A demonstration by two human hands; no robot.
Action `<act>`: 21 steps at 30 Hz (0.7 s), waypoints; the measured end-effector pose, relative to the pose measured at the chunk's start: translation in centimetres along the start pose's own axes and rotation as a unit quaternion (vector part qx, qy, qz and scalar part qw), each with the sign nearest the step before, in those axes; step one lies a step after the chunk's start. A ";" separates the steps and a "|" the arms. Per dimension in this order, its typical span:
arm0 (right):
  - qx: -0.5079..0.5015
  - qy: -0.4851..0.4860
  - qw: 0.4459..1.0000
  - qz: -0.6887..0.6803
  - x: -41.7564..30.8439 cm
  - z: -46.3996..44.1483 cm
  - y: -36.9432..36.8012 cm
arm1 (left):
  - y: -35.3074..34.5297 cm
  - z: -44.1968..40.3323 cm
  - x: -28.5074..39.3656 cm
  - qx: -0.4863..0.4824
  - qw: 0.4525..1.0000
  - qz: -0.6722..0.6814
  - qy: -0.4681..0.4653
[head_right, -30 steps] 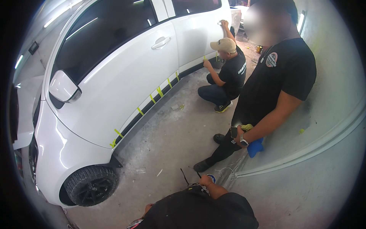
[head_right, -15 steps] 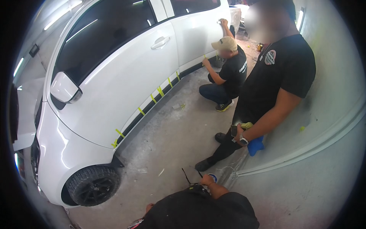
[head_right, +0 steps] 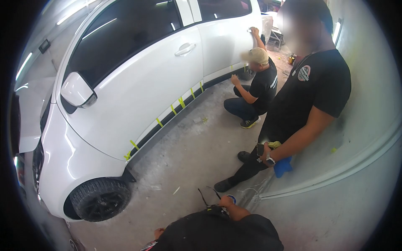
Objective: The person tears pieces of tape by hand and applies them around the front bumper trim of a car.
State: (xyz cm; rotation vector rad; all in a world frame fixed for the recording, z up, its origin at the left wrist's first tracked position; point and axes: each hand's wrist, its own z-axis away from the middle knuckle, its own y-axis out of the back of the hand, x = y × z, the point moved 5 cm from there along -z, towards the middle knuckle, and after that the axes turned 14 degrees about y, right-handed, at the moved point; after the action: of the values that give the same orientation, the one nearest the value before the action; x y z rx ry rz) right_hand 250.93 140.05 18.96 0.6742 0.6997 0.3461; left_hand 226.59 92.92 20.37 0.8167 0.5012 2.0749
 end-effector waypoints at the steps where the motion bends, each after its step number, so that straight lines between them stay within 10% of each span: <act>1: 0.002 -0.012 1.000 -0.006 0.1 -0.1 0.0 | 0.3 0.4 -0.3 0.009 0.999 -0.031 0.019; 9: 0.020 -0.014 1.000 -0.015 0.4 -0.1 -0.2 | 0.1 2.2 -1.9 0.028 0.996 -0.063 0.051; 12: 0.009 -0.027 0.999 -0.031 0.0 0.5 0.2 | -1.6 -0.3 -2.6 -0.090 0.992 -0.054 -0.074; 14: 0.015 -0.035 0.999 -0.037 -0.1 1.0 0.3 | -2.6 -1.6 -2.4 -0.028 0.959 -0.268 -0.088; 21: 0.016 -0.037 0.999 -0.031 -0.2 0.9 0.4 | -1.8 0.6 1.3 -0.122 0.983 -0.117 -0.077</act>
State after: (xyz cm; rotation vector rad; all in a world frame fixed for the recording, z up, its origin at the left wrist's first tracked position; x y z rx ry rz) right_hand 251.37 139.80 19.81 0.6903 0.6542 0.2524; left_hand 227.40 94.99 20.18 0.7282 0.2394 1.7970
